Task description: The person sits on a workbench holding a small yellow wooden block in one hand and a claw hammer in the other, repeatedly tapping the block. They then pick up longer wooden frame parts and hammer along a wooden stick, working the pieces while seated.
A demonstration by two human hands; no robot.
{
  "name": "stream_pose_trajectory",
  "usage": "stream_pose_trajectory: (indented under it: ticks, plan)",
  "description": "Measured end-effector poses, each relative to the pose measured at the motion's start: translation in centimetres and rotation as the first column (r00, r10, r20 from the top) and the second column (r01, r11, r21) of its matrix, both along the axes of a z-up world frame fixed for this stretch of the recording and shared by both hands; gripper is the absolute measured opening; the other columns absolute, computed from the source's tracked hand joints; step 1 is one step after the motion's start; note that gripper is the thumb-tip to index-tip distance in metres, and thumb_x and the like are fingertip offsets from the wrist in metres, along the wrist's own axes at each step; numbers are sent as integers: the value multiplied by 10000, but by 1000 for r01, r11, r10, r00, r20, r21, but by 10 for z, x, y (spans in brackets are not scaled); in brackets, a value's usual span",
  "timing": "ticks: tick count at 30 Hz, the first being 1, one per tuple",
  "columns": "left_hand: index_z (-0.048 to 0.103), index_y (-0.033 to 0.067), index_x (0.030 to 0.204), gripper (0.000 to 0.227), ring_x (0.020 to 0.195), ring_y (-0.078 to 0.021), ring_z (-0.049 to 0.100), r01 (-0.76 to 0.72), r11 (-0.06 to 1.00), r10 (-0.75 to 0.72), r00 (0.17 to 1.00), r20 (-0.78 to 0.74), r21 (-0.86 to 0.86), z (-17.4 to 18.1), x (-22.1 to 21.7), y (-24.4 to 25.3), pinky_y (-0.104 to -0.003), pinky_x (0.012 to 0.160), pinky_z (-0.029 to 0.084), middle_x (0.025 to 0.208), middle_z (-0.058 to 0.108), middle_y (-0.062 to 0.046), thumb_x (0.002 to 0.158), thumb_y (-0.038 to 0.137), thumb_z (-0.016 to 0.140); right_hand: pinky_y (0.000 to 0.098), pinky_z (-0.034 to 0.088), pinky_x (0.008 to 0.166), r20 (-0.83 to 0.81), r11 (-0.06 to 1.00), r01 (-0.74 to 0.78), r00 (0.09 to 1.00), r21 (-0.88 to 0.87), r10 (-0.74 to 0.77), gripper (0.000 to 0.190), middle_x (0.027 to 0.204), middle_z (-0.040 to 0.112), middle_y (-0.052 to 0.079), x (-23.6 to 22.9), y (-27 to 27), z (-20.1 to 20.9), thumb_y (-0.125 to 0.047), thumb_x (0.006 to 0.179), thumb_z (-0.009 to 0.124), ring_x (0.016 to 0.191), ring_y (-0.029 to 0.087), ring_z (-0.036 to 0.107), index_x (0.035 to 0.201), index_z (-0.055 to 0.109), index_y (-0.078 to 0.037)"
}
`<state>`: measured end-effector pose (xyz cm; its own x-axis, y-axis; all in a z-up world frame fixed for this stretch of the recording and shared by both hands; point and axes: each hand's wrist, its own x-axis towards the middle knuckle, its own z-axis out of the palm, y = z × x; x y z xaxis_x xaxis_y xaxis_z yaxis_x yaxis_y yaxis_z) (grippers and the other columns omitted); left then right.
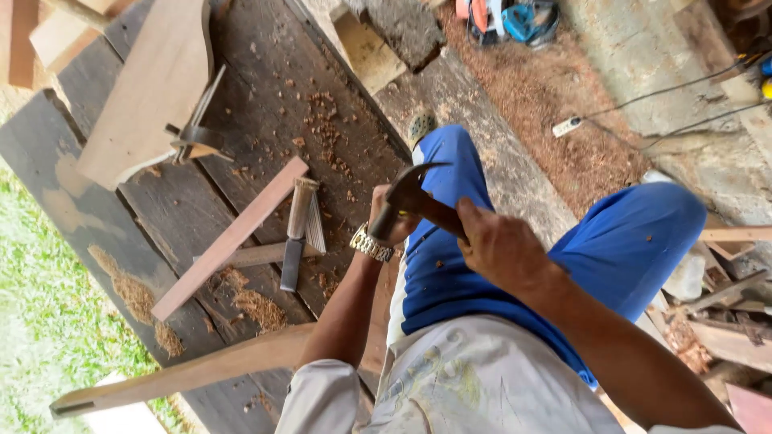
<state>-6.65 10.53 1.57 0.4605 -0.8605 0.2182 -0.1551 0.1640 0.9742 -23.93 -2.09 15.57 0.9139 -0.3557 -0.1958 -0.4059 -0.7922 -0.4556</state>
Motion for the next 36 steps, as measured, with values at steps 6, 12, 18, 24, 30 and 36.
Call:
stream_pose_trajectory:
  ticks: [6, 12, 18, 24, 30, 36]
  plan:
    - [729, 49, 982, 116, 798, -135, 743, -44, 999, 44, 999, 17, -2, 0, -8, 6, -275, 719, 604, 898, 761, -46, 867, 69, 731, 538, 527, 573, 155, 995, 37, 987, 96, -52, 324, 735, 655, 186, -8, 3, 0, -135, 878, 730, 708, 435, 673, 1074, 486, -52]
    - [757, -50, 1055, 399, 690, -200, 743, 86, 989, -147, 364, -920, -124, 18, -37, 49, -296, 571, 581, 848, 775, -153, 988, 335, 678, 551, 538, 571, 62, 1000, 15, 998, 6, -15, 304, 713, 662, 185, -10, 1, 14, -126, 835, 726, 650, 432, 680, 1045, 513, -72]
    - [583, 89, 886, 241, 1071, -290, 693, -51, 997, 22, 920, 392, 65, 74, -57, 91, -463, 992, 556, 990, 677, -69, 859, 133, 819, 535, 505, 567, 176, 970, 167, 964, 175, -198, 295, 677, 620, 205, -23, -5, 3, -123, 873, 716, 677, 444, 667, 1079, 511, -72]
    - [617, 120, 1010, 262, 940, -274, 667, 103, 952, -203, 916, 346, 287, 69, -22, 82, -378, 804, 582, 999, 662, -75, 865, 133, 834, 511, 491, 553, 303, 969, 188, 925, 162, -230, 331, 675, 598, 196, -36, -6, 8, -99, 850, 721, 665, 450, 648, 1098, 505, -68]
    - [520, 132, 1293, 731, 1122, -318, 588, 297, 856, -452, 827, 335, 422, 64, -19, 93, -424, 933, 563, 1196, 562, -126, 631, 79, 825, 410, 527, 540, 280, 936, 260, 904, 237, -322, 273, 673, 616, 118, -51, 5, 16, -136, 879, 743, 588, 297, 686, 1046, 530, -101]
    - [597, 123, 1260, 569, 1144, -332, 623, 26, 941, -142, 936, 321, 338, 83, -24, 96, -427, 909, 595, 1261, 556, -154, 761, 156, 869, 394, 484, 468, 178, 941, 271, 935, 204, -307, 363, 569, 582, 58, -67, 9, 13, -237, 808, 827, 457, 233, 626, 956, 529, -91]
